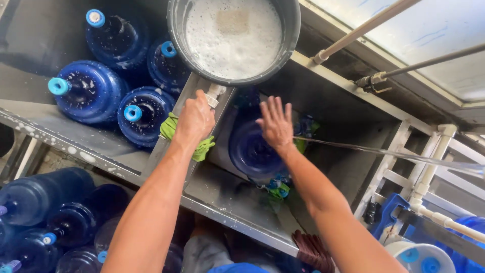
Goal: The person scrubs the exterior of large blue water jugs with a soapy sponge, rinses them under a tap, and places them on a metal rack. They repeat this process for multiple jugs, handling them one at a time.
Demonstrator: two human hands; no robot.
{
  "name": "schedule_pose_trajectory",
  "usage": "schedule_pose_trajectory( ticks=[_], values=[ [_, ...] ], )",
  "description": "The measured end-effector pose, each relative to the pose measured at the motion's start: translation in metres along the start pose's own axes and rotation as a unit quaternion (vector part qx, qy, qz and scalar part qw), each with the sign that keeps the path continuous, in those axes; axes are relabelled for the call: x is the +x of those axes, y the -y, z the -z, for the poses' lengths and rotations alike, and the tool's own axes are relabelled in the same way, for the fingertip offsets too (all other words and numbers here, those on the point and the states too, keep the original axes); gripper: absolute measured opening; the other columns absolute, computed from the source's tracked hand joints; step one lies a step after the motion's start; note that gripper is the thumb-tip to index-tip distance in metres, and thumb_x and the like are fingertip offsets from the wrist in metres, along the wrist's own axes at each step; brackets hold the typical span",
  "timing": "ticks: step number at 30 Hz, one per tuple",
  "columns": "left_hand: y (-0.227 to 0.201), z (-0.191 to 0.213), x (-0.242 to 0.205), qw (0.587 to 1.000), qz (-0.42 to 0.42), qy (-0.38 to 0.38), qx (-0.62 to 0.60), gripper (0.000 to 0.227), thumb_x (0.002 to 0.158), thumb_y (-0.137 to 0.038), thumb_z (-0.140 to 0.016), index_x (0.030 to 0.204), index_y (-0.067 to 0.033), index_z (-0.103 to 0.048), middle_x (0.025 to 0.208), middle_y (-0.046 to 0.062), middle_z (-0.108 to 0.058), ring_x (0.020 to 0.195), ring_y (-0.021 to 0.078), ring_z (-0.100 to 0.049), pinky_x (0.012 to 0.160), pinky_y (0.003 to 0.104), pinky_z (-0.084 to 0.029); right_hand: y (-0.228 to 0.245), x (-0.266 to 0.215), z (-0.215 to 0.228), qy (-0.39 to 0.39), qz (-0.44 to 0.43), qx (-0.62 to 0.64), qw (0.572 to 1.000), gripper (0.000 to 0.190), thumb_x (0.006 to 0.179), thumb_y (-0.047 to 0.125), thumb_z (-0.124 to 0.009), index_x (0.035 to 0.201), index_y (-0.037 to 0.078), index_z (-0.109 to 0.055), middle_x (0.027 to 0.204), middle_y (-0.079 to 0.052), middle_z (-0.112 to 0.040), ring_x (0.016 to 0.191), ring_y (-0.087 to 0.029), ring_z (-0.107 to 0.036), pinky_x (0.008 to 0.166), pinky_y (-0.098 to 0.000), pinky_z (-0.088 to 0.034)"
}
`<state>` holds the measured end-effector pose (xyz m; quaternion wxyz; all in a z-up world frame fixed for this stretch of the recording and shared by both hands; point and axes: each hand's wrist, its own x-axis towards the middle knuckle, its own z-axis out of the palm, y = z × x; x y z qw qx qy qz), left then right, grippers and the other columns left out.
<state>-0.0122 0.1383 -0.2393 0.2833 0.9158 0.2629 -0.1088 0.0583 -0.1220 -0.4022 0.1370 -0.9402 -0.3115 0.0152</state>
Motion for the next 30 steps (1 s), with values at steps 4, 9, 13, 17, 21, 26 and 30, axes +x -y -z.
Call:
schedule_pose_trajectory(
  ticks=[4,9,13,17,21,26,30],
  values=[
    [0.0,0.0,-0.003,1.0,0.004,0.007,-0.016,0.039,0.088,-0.016,-0.075,0.11,0.0065,-0.052,0.096,0.036,-0.068,0.096,0.0505,-0.068,0.084,0.052,-0.056,-0.046,-0.026,-0.025,-0.072,-0.172,-0.135,0.973,0.064,0.109,0.04,-0.056,0.155,-0.002,-0.044,0.163,-0.028,-0.035,0.154,-0.047,-0.023,0.121,-0.0656,-0.018],
    [-0.003,0.001,-0.007,1.0,-0.007,-0.015,0.011,0.038,0.088,-0.016,-0.075,0.111,0.0054,-0.053,0.096,0.036,-0.068,0.096,0.0507,-0.068,0.084,0.053,-0.056,0.003,-0.027,-0.032,-0.076,0.019,-0.006,0.997,0.061,0.103,0.04,-0.057,0.151,0.004,-0.049,0.162,-0.021,-0.039,0.153,-0.043,-0.026,0.121,-0.066,-0.018],
    [-0.004,0.004,-0.007,1.0,-0.001,-0.011,0.016,0.039,0.087,-0.016,-0.075,0.111,0.0051,-0.053,0.096,0.035,-0.068,0.095,0.051,-0.067,0.084,0.054,-0.054,-0.026,-0.004,0.012,-0.004,-0.093,-0.008,0.996,0.053,0.107,0.036,-0.053,0.148,0.004,-0.05,0.159,-0.02,-0.042,0.153,-0.044,-0.028,0.124,-0.0647,-0.015],
    [-0.001,0.001,-0.007,0.999,-0.027,-0.028,0.008,0.038,0.088,-0.014,-0.074,0.114,0.0051,-0.053,0.097,0.034,-0.069,0.096,0.0505,-0.068,0.085,0.053,-0.055,-0.044,-0.048,-0.018,-0.082,-0.112,-0.06,0.988,0.057,0.111,0.033,-0.054,0.155,-0.003,-0.046,0.164,-0.023,-0.039,0.156,-0.045,-0.026,0.126,-0.0636,-0.016],
    [-0.002,0.002,-0.009,1.0,-0.003,-0.004,-0.013,0.044,0.085,-0.016,-0.075,0.115,0.0047,-0.051,0.098,0.035,-0.068,0.097,0.052,-0.066,0.085,0.054,-0.054,0.003,-0.058,-0.037,-0.064,-0.007,-0.069,0.996,0.061,0.102,0.036,-0.06,0.154,0.006,-0.049,0.165,-0.02,-0.037,0.156,-0.04,-0.026,0.124,-0.062,-0.017],
    [0.009,-0.003,-0.004,1.0,-0.008,0.023,-0.002,0.051,0.084,-0.018,-0.076,0.117,0.0067,-0.047,0.099,0.036,-0.066,0.097,0.0536,-0.065,0.085,0.055,-0.053,-0.02,-0.031,-0.024,-0.038,-0.023,-0.037,0.998,0.067,0.098,0.045,-0.061,0.152,0.009,-0.047,0.164,-0.018,-0.033,0.154,-0.04,-0.023,0.12,-0.0672,-0.016],
    [0.003,0.006,-0.004,0.999,-0.011,0.044,-0.016,0.055,0.085,-0.021,-0.075,0.122,0.0078,-0.045,0.097,0.034,-0.069,0.097,0.0526,-0.066,0.089,0.055,-0.052,-0.024,-0.045,-0.055,-0.086,-0.201,-0.146,0.965,0.06,0.108,0.038,-0.055,0.155,0.002,-0.045,0.167,-0.022,-0.032,0.155,-0.045,-0.021,0.12,-0.0671,-0.015]
  ],
)
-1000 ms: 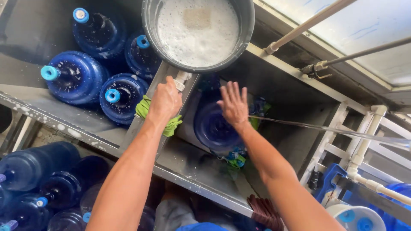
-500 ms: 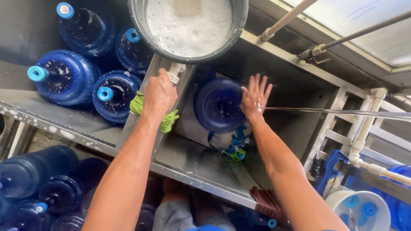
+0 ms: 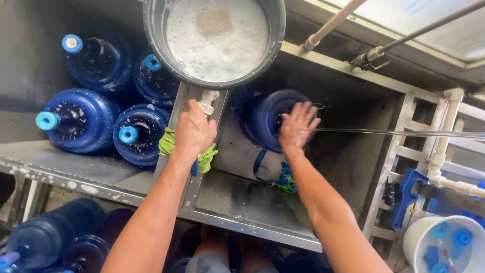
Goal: The person scrubs the exterior of large blue water jugs with a soapy sponge, rinses them under a tap, and places them on a metal rack. They repeat this process for multiple jugs, handling them one at a time.
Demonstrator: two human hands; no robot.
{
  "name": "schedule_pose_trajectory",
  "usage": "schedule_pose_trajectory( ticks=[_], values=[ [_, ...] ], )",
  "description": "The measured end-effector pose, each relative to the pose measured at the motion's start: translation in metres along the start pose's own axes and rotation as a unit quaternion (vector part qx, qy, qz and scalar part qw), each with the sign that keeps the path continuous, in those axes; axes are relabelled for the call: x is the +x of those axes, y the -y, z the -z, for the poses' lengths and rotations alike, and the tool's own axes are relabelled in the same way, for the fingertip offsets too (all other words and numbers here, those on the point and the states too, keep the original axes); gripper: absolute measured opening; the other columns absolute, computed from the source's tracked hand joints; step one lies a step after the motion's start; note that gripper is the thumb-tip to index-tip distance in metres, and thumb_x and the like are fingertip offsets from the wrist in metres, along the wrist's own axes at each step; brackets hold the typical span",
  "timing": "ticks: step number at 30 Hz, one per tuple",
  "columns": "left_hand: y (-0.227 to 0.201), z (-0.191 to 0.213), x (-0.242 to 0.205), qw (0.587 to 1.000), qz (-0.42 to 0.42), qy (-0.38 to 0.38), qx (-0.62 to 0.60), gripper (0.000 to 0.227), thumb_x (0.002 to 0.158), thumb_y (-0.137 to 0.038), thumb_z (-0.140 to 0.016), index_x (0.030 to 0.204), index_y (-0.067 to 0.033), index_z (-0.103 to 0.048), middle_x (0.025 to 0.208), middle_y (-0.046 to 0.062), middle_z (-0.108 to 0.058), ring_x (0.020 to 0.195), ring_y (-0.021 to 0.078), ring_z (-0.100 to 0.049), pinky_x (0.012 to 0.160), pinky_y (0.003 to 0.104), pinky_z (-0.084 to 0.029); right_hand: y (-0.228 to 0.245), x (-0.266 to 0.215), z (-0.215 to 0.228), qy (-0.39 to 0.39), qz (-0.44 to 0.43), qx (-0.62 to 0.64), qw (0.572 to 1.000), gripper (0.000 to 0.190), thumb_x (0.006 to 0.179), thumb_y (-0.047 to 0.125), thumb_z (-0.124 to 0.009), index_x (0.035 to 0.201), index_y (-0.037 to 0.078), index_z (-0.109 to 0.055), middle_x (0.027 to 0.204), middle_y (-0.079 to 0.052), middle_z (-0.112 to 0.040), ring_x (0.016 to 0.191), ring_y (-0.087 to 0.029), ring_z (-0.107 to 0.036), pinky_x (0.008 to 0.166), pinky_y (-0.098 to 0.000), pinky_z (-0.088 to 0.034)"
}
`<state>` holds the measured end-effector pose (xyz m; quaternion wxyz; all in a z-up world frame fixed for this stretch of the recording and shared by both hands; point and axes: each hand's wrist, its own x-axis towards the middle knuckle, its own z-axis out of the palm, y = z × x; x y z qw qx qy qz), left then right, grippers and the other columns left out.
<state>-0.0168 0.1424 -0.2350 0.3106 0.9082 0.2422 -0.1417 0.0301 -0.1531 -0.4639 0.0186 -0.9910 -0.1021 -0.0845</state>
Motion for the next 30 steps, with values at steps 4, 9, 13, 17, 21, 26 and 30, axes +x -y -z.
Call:
schedule_pose_trajectory(
  ticks=[4,9,13,17,21,26,30],
  values=[
    [-0.015,0.022,-0.016,0.993,0.027,0.049,-0.102,0.077,0.082,-0.029,-0.076,0.139,0.0056,-0.04,0.099,0.024,-0.075,0.096,0.0422,-0.071,0.09,0.046,-0.054,0.037,0.002,0.028,-0.011,0.112,0.139,0.984,0.058,0.11,0.034,-0.052,0.158,0.004,-0.044,0.167,-0.023,-0.035,0.159,-0.043,-0.022,0.125,-0.0652,-0.015],
    [0.02,0.011,-0.055,0.974,-0.102,0.007,-0.204,0.093,0.077,-0.021,-0.077,0.153,0.0063,-0.03,0.135,0.026,-0.059,0.1,0.0335,-0.071,0.089,0.039,-0.055,-0.001,0.012,0.019,0.008,-0.02,0.025,0.999,0.058,0.108,0.038,-0.056,0.153,0.003,-0.047,0.162,-0.027,-0.037,0.153,-0.046,-0.026,0.121,-0.0669,-0.014],
    [0.037,-0.008,-0.059,0.972,-0.117,-0.044,-0.197,0.085,0.081,-0.013,-0.075,0.154,0.0029,-0.036,0.144,0.025,-0.057,0.108,0.0318,-0.07,0.098,0.04,-0.053,0.042,0.003,0.03,0.016,-0.035,0.065,0.997,0.067,0.098,0.04,-0.058,0.153,0.002,-0.05,0.16,-0.029,-0.036,0.152,-0.046,-0.024,0.118,-0.0663,-0.013],
    [0.053,0.029,-0.065,0.962,-0.237,-0.05,-0.123,0.085,0.08,-0.009,-0.081,0.152,0.0068,-0.04,0.14,0.029,-0.058,0.122,0.0416,-0.063,0.103,0.046,-0.049,0.022,0.008,0.021,0.029,0.129,0.115,0.985,0.06,0.105,0.043,-0.056,0.151,0.005,-0.051,0.164,-0.025,-0.034,0.156,-0.04,-0.022,0.122,-0.0667,-0.012],
    [0.066,0.08,-0.066,0.974,-0.226,-0.029,-0.006,0.064,0.069,-0.013,-0.082,0.129,-0.0009,-0.063,0.119,0.02,-0.069,0.108,0.0379,-0.067,0.098,0.043,-0.05,0.011,0.01,0.004,-0.014,-0.042,0.013,0.999,0.058,0.107,0.039,-0.054,0.153,0.002,-0.051,0.165,-0.023,-0.036,0.156,-0.042,-0.024,0.119,-0.0666,-0.014],
    [0.073,0.088,-0.041,0.967,-0.226,-0.103,0.062,0.026,0.086,-0.005,-0.075,0.111,-0.0084,-0.077,0.114,0.01,-0.075,0.106,0.0333,-0.069,0.099,0.045,-0.047,0.026,0.022,0.018,-0.021,0.079,0.079,0.993,0.054,0.103,0.042,-0.055,0.146,0.008,-0.057,0.159,-0.023,-0.044,0.151,-0.039,-0.031,0.117,-0.0658,-0.018],
    [0.009,0.064,-0.076,0.938,-0.318,-0.136,0.032,0.037,0.076,-0.001,-0.072,0.112,-0.0081,-0.074,0.117,0.013,-0.072,0.114,0.0335,-0.067,0.099,0.046,-0.048,0.015,-0.027,0.023,0.067,-0.225,0.231,0.944,0.057,0.104,0.044,-0.055,0.14,0.0,-0.054,0.142,-0.026,-0.057,0.132,-0.045,-0.052,0.11,-0.052,-0.04]
  ],
)
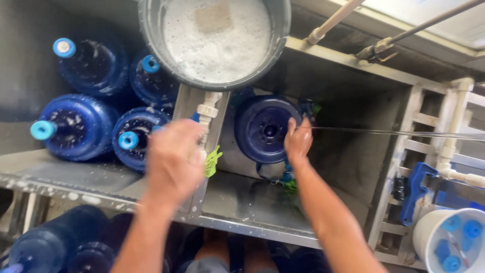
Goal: The person scrubs the exterior of large blue water jugs with a soapy sponge, rinses them under a tap, and places them on a metal rack. They repeat this process for multiple jugs, handling them one at a time.
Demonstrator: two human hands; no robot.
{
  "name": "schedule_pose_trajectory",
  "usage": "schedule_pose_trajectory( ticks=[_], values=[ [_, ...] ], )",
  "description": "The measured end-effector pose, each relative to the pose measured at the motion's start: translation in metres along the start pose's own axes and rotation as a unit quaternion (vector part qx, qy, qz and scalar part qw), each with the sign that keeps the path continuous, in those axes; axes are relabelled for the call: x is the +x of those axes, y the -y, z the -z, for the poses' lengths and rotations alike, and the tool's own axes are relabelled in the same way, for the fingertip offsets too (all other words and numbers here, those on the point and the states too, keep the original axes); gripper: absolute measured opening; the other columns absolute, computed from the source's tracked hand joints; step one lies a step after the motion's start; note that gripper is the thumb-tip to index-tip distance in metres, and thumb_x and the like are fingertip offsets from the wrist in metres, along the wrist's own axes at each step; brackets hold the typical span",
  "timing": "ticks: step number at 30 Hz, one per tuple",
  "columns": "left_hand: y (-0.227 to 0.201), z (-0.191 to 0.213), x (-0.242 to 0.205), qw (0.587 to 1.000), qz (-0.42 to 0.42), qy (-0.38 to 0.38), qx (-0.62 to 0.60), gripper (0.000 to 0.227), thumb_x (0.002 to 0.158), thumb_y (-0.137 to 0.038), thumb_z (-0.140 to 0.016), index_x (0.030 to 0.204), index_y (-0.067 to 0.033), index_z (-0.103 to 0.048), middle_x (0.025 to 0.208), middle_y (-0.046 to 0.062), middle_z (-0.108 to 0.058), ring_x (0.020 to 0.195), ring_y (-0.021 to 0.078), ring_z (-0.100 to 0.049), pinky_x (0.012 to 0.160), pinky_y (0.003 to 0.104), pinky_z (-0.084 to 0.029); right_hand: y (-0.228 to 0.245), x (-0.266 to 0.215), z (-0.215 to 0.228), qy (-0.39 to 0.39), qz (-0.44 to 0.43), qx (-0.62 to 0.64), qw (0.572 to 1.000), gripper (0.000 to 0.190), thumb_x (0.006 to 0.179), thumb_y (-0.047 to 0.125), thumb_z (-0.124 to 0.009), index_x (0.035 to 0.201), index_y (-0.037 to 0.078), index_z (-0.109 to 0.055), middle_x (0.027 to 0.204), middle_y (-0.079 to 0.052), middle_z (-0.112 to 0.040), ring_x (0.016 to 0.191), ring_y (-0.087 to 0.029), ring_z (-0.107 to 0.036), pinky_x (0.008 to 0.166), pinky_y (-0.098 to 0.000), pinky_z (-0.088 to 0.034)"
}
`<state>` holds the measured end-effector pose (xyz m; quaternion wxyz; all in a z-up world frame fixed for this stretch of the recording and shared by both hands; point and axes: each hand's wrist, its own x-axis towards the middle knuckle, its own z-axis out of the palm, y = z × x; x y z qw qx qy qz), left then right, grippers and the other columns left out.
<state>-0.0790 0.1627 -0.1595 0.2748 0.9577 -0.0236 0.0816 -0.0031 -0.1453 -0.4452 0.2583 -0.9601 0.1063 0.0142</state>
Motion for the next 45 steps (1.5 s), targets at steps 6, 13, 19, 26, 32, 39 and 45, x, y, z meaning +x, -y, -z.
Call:
schedule_pose_trajectory(
  ticks=[6,13,19,26,32,39,45],
  values=[
    [0.0,-0.214,-0.045,0.958,0.131,0.108,-0.232,0.089,0.064,-0.024,-0.09,0.144,-0.0107,-0.052,0.147,0.026,-0.046,0.133,0.0418,-0.047,0.108,0.046,-0.042,-0.059,-0.116,0.012,0.106,-0.241,0.21,0.942,0.094,0.08,0.044,-0.081,0.149,0.003,-0.032,0.146,-0.021,-0.047,0.134,-0.038,-0.047,0.109,-0.0518,-0.039],
    [-0.024,-0.176,-0.037,0.886,0.36,0.227,-0.186,0.116,0.057,-0.04,-0.094,0.157,-0.0192,-0.039,0.138,0.02,-0.057,0.129,0.036,-0.053,0.111,0.042,-0.043,0.039,-0.094,0.177,0.322,-0.324,0.236,0.858,0.081,0.076,0.029,-0.083,0.148,0.03,-0.046,0.136,-0.006,-0.065,0.12,-0.027,-0.063,0.092,-0.0574,-0.055],
    [-0.103,-0.02,-0.035,0.791,0.303,0.074,-0.526,0.094,0.064,-0.029,-0.088,0.146,-0.0016,-0.05,0.129,0.017,-0.071,0.117,0.0241,-0.068,0.103,0.038,-0.052,0.134,-0.15,0.338,0.123,-0.184,0.321,0.921,0.076,0.065,0.03,-0.086,0.135,0.012,-0.063,0.117,-0.009,-0.078,0.107,-0.023,-0.074,0.095,-0.0376,-0.056],
    [-0.085,-0.054,-0.017,0.824,0.151,0.048,-0.543,0.072,0.089,-0.029,-0.076,0.147,0.0065,-0.052,0.141,0.017,-0.062,0.126,0.0217,-0.061,0.106,0.033,-0.045,0.068,-0.112,0.361,0.122,-0.276,0.29,0.908,0.061,0.076,0.034,-0.083,0.125,0.0,-0.07,0.112,-0.015,-0.077,0.101,-0.025,-0.071,0.091,-0.0414,-0.053],
    [0.041,-0.235,-0.054,0.492,0.333,0.186,-0.783,0.06,0.107,-0.048,-0.056,0.121,0.0092,-0.065,0.106,0.021,-0.073,0.085,0.0253,-0.069,0.075,0.037,-0.059,0.009,-0.13,0.476,0.105,-0.222,0.518,0.819,0.053,0.088,0.032,-0.069,0.126,-0.005,-0.065,0.11,-0.015,-0.074,0.094,-0.025,-0.073,0.089,-0.04,-0.058],
    [0.018,-0.277,-0.059,0.489,0.451,0.17,-0.727,0.039,0.102,-0.029,-0.06,0.122,0.0034,-0.069,0.11,0.017,-0.073,0.095,0.0257,-0.072,0.083,0.039,-0.06,0.05,-0.122,0.472,0.053,-0.182,0.448,0.874,0.051,0.105,0.036,-0.052,0.144,0.004,-0.049,0.14,-0.016,-0.055,0.123,-0.026,-0.053,0.105,-0.0416,-0.042],
    [-0.016,-0.246,-0.061,0.466,0.415,0.176,-0.762,0.04,0.098,-0.028,-0.061,0.121,0.0037,-0.068,0.109,0.018,-0.073,0.095,0.0273,-0.071,0.084,0.041,-0.059,0.141,-0.122,0.459,0.083,0.072,-0.03,0.993,0.063,0.106,0.05,-0.029,0.152,0.013,-0.051,0.158,-0.013,-0.049,0.148,-0.034,-0.042,0.124,-0.0433,-0.025]
  ],
)
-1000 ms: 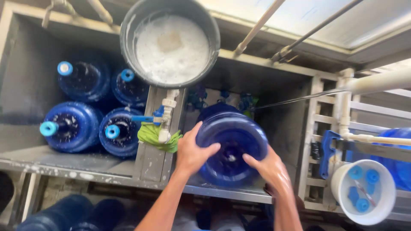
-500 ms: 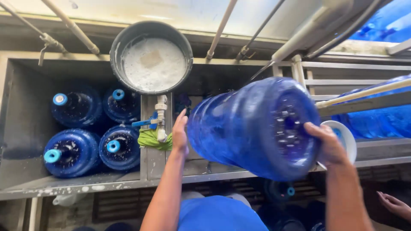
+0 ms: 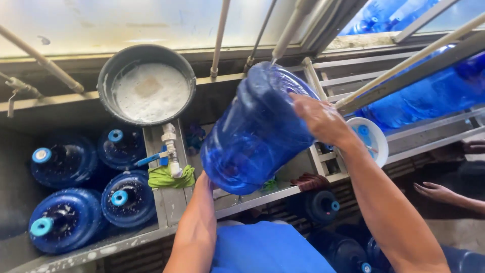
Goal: The person scrubs the exterior of large blue water jugs with a soapy sponge, rinses them under a tap, and places them on a metal rack. They repeat this process for multiple jugs, handling them one at a time.
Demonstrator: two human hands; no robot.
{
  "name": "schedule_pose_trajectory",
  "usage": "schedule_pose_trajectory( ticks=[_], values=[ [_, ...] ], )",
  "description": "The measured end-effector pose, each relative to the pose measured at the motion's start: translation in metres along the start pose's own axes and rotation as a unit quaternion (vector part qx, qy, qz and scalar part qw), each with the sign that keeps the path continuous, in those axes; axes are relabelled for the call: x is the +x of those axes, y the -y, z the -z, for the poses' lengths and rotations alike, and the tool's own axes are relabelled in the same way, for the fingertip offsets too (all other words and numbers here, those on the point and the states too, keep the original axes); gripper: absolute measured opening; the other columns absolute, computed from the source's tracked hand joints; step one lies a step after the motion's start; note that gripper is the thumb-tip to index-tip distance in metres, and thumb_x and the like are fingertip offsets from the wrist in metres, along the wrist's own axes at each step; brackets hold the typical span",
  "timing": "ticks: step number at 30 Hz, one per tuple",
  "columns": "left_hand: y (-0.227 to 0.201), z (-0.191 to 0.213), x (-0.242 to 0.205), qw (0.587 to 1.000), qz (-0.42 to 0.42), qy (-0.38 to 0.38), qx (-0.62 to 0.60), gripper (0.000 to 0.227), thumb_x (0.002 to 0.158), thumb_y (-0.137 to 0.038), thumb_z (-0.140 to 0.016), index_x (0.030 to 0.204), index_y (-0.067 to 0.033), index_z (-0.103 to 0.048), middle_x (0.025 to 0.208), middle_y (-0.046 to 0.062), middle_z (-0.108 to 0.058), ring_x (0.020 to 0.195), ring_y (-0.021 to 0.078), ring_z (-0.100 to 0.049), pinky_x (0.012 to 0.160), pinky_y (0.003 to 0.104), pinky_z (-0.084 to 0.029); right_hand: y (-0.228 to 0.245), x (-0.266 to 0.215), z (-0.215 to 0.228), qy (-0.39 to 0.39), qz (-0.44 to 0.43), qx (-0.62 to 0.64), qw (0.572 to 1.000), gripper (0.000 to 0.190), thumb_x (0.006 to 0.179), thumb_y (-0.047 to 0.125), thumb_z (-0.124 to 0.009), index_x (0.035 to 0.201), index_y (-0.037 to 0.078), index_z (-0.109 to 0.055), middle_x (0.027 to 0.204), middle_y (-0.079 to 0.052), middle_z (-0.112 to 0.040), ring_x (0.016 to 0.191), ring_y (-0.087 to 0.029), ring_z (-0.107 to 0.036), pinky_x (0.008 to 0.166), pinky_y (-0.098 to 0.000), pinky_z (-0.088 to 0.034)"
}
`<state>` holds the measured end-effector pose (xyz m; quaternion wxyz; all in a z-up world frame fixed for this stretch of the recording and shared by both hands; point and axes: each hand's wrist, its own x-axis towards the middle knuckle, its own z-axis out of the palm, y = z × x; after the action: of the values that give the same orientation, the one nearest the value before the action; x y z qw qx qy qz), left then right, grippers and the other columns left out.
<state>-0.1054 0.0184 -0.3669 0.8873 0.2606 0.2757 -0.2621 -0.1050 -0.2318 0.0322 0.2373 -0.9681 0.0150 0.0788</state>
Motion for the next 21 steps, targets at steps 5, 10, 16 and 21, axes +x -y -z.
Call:
schedule_pose_trajectory(
  ticks=[5,10,16,21],
  values=[
    [-0.004,-0.017,-0.016,0.999,-0.006,0.028,-0.029,0.041,0.095,-0.028,-0.062,0.12,0.004,-0.068,0.108,0.018,-0.072,0.094,0.0287,-0.071,0.086,0.042,-0.057,0.084,-0.037,0.025,0.007,0.074,-0.08,0.994,0.088,0.083,0.065,-0.067,0.15,0.01,-0.049,0.156,-0.025,-0.042,0.143,-0.043,-0.039,0.118,-0.0495,-0.025],
    [-0.02,-0.018,-0.038,0.996,-0.03,0.038,-0.07,0.042,0.092,-0.028,-0.062,0.119,0.0042,-0.067,0.108,0.018,-0.072,0.094,0.0301,-0.07,0.087,0.043,-0.056,0.128,-0.076,0.018,0.006,0.117,-0.151,0.982,0.111,0.067,0.065,-0.08,0.154,0.01,-0.037,0.148,-0.026,-0.041,0.141,-0.043,-0.035,0.116,-0.06,-0.021],
    [-0.032,-0.025,-0.043,0.989,-0.061,0.063,-0.122,0.044,0.088,-0.028,-0.063,0.117,0.0045,-0.066,0.107,0.019,-0.071,0.094,0.0317,-0.07,0.089,0.044,-0.055,0.048,-0.103,0.029,-0.089,0.27,-0.237,0.929,0.084,0.059,0.008,-0.076,0.136,0.039,-0.063,0.162,-0.005,-0.044,0.153,-0.036,-0.03,0.12,-0.057,-0.019],
    [-0.046,-0.037,-0.039,0.977,-0.105,0.078,-0.166,0.045,0.085,-0.028,-0.064,0.116,0.0047,-0.066,0.106,0.019,-0.071,0.094,0.0331,-0.069,0.09,0.045,-0.053,-0.031,-0.095,0.032,-0.175,0.066,-0.067,0.98,0.053,0.082,0.006,-0.068,0.132,0.021,-0.071,0.156,-0.015,-0.052,0.146,-0.036,-0.046,0.115,-0.0464,-0.039]
  ],
)
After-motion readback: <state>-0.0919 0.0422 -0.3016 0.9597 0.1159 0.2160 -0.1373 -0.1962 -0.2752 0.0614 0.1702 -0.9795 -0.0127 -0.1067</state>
